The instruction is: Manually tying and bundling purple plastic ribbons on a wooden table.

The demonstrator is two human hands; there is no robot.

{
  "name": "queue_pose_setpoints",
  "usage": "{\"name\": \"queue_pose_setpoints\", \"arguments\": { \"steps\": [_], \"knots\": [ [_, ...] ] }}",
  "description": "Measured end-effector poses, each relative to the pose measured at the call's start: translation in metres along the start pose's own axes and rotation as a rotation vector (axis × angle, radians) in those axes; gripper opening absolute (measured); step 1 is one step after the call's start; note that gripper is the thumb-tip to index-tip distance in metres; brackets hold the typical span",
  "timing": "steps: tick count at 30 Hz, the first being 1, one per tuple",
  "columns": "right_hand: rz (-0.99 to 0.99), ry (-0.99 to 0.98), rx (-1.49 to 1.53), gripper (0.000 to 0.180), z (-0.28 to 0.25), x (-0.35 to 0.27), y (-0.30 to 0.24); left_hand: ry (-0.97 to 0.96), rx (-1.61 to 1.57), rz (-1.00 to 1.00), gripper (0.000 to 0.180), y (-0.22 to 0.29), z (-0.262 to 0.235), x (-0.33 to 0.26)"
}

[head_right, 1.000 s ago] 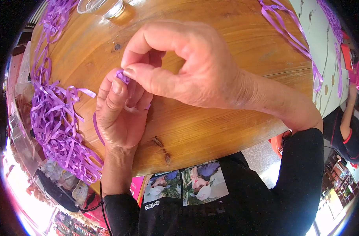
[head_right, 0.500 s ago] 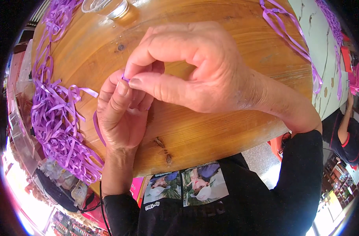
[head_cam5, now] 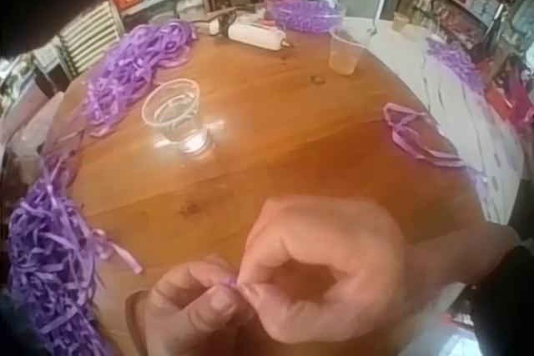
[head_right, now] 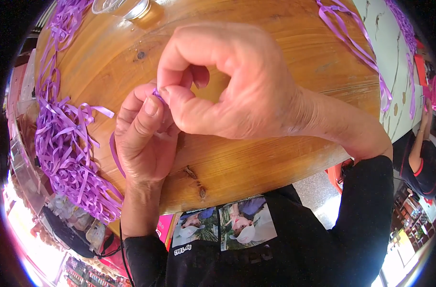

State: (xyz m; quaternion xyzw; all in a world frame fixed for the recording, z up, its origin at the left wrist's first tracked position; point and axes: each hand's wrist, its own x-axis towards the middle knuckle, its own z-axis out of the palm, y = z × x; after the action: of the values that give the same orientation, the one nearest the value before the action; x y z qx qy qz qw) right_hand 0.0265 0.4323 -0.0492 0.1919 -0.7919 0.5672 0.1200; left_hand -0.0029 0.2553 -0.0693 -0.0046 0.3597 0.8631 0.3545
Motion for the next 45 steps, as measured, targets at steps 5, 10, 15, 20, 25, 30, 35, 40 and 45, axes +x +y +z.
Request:
{"name": "queue_pose_setpoints", "arguments": {
  "steps": [5, 10, 15, 20, 25, 30, 35, 40, 45],
  "knots": [
    [0.355, 0.008, 0.366, 0.009, 0.003, 0.0, -0.001, -0.049, -0.008, -0.009, 0.013, 0.0, -0.003, 0.003],
    [0.58, 0.013, 0.65, 0.003, 0.002, 0.003, -0.003, -0.075, -0.055, -0.018, 0.014, 0.0, -0.008, 0.003],
    [0.5, 0.116, 0.54, 0.007, -0.001, 0.006, 0.0, -0.033, -0.055, 0.002, 0.015, 0.0, -0.006, 0.002],
    [0.193, 0.053, 0.275, 0.019, -0.004, 0.005, 0.008, -0.019, -0.068, 0.037, 0.014, -0.001, -0.007, 0.001],
    [-0.234, -0.026, -0.247, 0.025, -0.004, 0.008, 0.005, 0.008, -0.049, 0.006, 0.014, 0.001, -0.005, 0.0],
    [-0.056, -0.045, -0.047, 0.019, -0.006, 0.005, 0.001, -0.023, 0.0, 0.024, 0.014, -0.001, -0.004, 0.0],
    [0.318, 0.061, 0.439, 0.014, -0.001, 0.003, -0.001, 0.004, 0.056, 0.012, 0.013, 0.0, -0.002, 0.001],
    [0.12, -0.022, 0.143, 0.016, -0.014, 0.008, 0.004, 0.017, 0.02, 0.024, 0.012, 0.002, -0.003, 0.0],
    [-0.308, -0.099, -0.373, 0.03, -0.003, 0.007, 0.002, 0.101, 0.08, 0.015, 0.012, 0.002, 0.005, -0.003]
  ]
}}
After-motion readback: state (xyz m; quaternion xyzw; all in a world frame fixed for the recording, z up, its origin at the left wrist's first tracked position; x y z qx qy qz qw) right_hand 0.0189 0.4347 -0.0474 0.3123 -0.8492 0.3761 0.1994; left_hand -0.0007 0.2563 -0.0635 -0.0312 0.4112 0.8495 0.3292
